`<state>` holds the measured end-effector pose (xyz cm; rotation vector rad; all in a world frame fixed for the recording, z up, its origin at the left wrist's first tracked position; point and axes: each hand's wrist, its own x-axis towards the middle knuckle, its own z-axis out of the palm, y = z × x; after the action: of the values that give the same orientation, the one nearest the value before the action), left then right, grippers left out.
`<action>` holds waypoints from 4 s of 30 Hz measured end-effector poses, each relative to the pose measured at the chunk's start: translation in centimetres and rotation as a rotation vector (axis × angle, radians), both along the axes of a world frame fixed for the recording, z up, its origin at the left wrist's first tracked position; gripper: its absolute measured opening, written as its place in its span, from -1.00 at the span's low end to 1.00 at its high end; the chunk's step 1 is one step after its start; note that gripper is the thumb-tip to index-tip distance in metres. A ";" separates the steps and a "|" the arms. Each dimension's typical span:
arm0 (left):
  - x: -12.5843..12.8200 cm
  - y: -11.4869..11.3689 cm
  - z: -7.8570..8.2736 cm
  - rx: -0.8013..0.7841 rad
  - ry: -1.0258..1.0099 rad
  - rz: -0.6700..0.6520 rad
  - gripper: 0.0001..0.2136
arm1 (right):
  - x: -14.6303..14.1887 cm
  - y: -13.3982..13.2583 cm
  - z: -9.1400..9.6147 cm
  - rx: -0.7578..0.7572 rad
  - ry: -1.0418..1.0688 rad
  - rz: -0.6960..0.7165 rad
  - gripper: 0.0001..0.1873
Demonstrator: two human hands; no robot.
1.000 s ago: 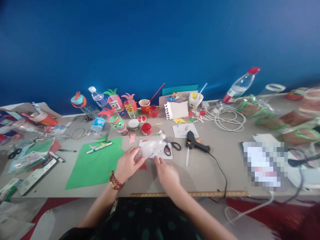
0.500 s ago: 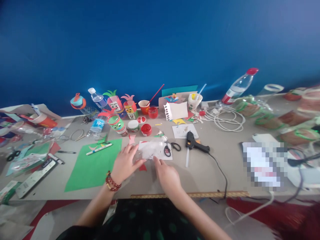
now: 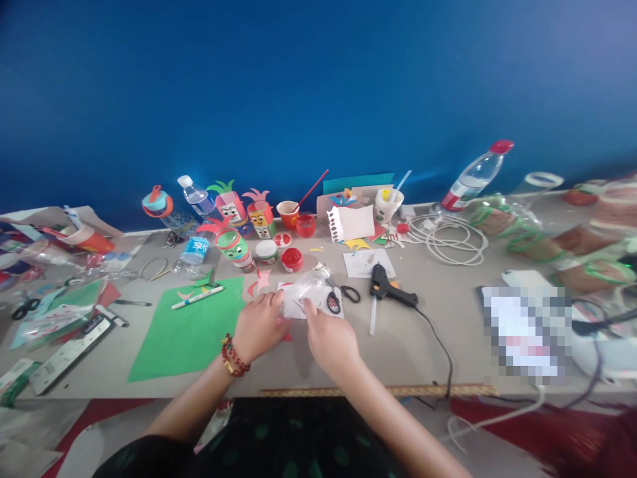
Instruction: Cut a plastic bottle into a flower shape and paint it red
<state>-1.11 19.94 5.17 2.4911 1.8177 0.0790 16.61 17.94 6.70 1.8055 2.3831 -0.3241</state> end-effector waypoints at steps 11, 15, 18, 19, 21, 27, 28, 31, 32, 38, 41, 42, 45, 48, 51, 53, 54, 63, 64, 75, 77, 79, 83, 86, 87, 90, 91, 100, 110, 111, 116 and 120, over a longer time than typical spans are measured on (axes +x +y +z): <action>-0.1 0.3 0.2 -0.049 -0.032 0.034 -0.54 | 0.3 -0.1 -0.7 -0.002 -0.001 0.044 -0.41; -0.3 0.4 0.1 -0.048 -0.032 0.000 -0.55 | 0.4 -0.6 -1.3 -0.022 0.048 0.046 -0.34; -0.4 0.4 0.1 -0.047 -0.032 -0.013 -0.54 | 0.3 -0.9 -1.8 -0.024 0.065 0.041 -0.35; -0.5 0.4 0.1 -0.048 -0.034 -0.015 -0.54 | 0.3 -1.0 -2.0 -0.020 0.064 0.035 -0.36; -0.5 0.4 0.1 -0.049 -0.039 -0.015 -0.53 | 0.2 -1.1 -2.4 -0.013 0.063 0.025 -0.37; -0.5 0.4 -0.1 -0.060 -0.055 -0.013 -0.51 | 0.4 -1.6 -2.6 -0.010 0.085 0.024 -0.38; -0.5 0.4 -0.1 -0.062 -0.056 -0.013 -0.50 | 0.5 -1.7 -2.7 -0.007 0.085 0.022 -0.37; -0.5 0.5 0.0 -0.077 -0.058 -0.013 -0.50 | 0.7 -2.0 -3.2 -0.002 0.072 0.025 -0.33; -0.5 0.5 0.1 -0.086 -0.058 -0.009 -0.51 | 0.9 -2.1 -3.5 0.001 0.067 0.031 -0.32; -0.5 0.6 0.4 -0.127 -0.043 0.013 -0.55 | 1.1 -2.2 -4.8 0.032 0.036 0.039 -0.41; -0.6 0.7 0.4 -0.139 -0.050 -0.001 -0.58 | 0.4 -1.7 -4.7 0.035 0.016 0.035 -0.40; -0.7 0.8 0.4 -0.140 -0.053 -0.005 -0.59 | 0.2 -1.5 -4.6 0.031 0.005 0.038 -0.40; -0.8 0.9 0.4 -0.140 -0.058 -0.006 -0.61 | -0.4 -1.1 -4.5 0.010 -0.032 0.042 -0.39; -0.8 0.9 0.4 -0.136 -0.061 0.001 -0.59 | -0.2 -1.3 -4.5 -0.016 -0.026 0.026 -0.41; -0.7 0.7 0.3 -0.140 -0.060 0.000 -0.57 | 0.2 -1.7 -4.5 -0.026 0.001 0.028 -0.44; -0.6 0.6 0.1 -0.143 -0.057 -0.001 -0.59 | 0.2 -1.8 -4.4 -0.024 0.001 0.031 -0.46; -0.6 0.6 0.1 -0.146 -0.056 0.003 -0.60 | 0.2 -1.7 -4.3 -0.024 -0.004 0.028 -0.46; -0.9 0.4 1.0 -0.004 -0.022 -0.002 -0.29 | 0.9 -1.1 -2.1 -0.059 0.126 0.040 -0.61; -0.8 0.2 1.1 0.014 -0.010 -0.006 -0.28 | 1.0 -1.1 -1.6 -0.064 0.121 0.046 -0.61; 0.8 -0.2 0.2 -0.039 0.069 0.035 -0.40 | 0.1 -0.2 0.2 -0.038 0.072 -0.004 -0.60; 0.7 -0.1 0.3 -0.045 0.056 0.029 -0.43 | 0.0 -0.5 0.2 -0.056 0.056 -0.014 -0.57; 0.6 0.0 0.3 -0.058 0.048 0.032 -0.44 | 0.1 -0.8 0.0 -0.068 0.024 -0.016 -0.54; 0.6 0.0 0.3 -0.067 0.040 0.034 -0.44 | 0.2 -1.1 -0.8 -0.070 -0.015 0.001 -0.45; 0.6 0.0 0.2 -0.067 0.024 0.025 -0.44 | -0.1 -1.0 -1.5 -0.064 -0.014 0.005 -0.42; 0.5 -0.1 0.1 -0.066 0.022 0.019 -0.44 | -0.2 -0.8 -1.6 -0.064 -0.013 0.003 -0.43; 0.4 -0.1 0.0 -0.056 0.025 0.003 -0.45 | -0.5 -0.5 -1.9 -0.076 -0.002 0.003 -0.44; 0.4 0.0 0.0 -0.051 0.024 0.002 -0.46 | -0.5 -0.4 -1.9 -0.082 0.006 0.010 -0.43; 0.3 0.2 0.0 -0.077 0.027 -0.003 -0.47 | 0.1 -1.3 -1.4 -0.114 -0.045 0.000 -0.46; 0.5 0.2 0.4 -0.122 -0.002 0.010 -0.52 | -0.1 -1.2 -2.4 -0.072 -0.009 -0.037 -0.59; 0.6 0.2 0.4 -0.122 -0.004 0.005 -0.52 | -0.1 -1.3 -2.6 -0.066 -0.017 -0.038 -0.57; 0.3 0.3 0.3 -0.123 -0.015 0.001 -0.58 | -0.7 -1.0 -2.8 -0.054 -0.035 -0.049 -0.59; 0.1 0.5 0.0 -0.142 -0.047 0.014 -0.57 | -0.5 -1.1 -2.1 -0.064 -0.033 -0.050 -0.62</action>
<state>-1.02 20.49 5.21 2.3608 1.7570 0.0078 16.13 16.84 4.56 1.8305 2.2819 -0.3690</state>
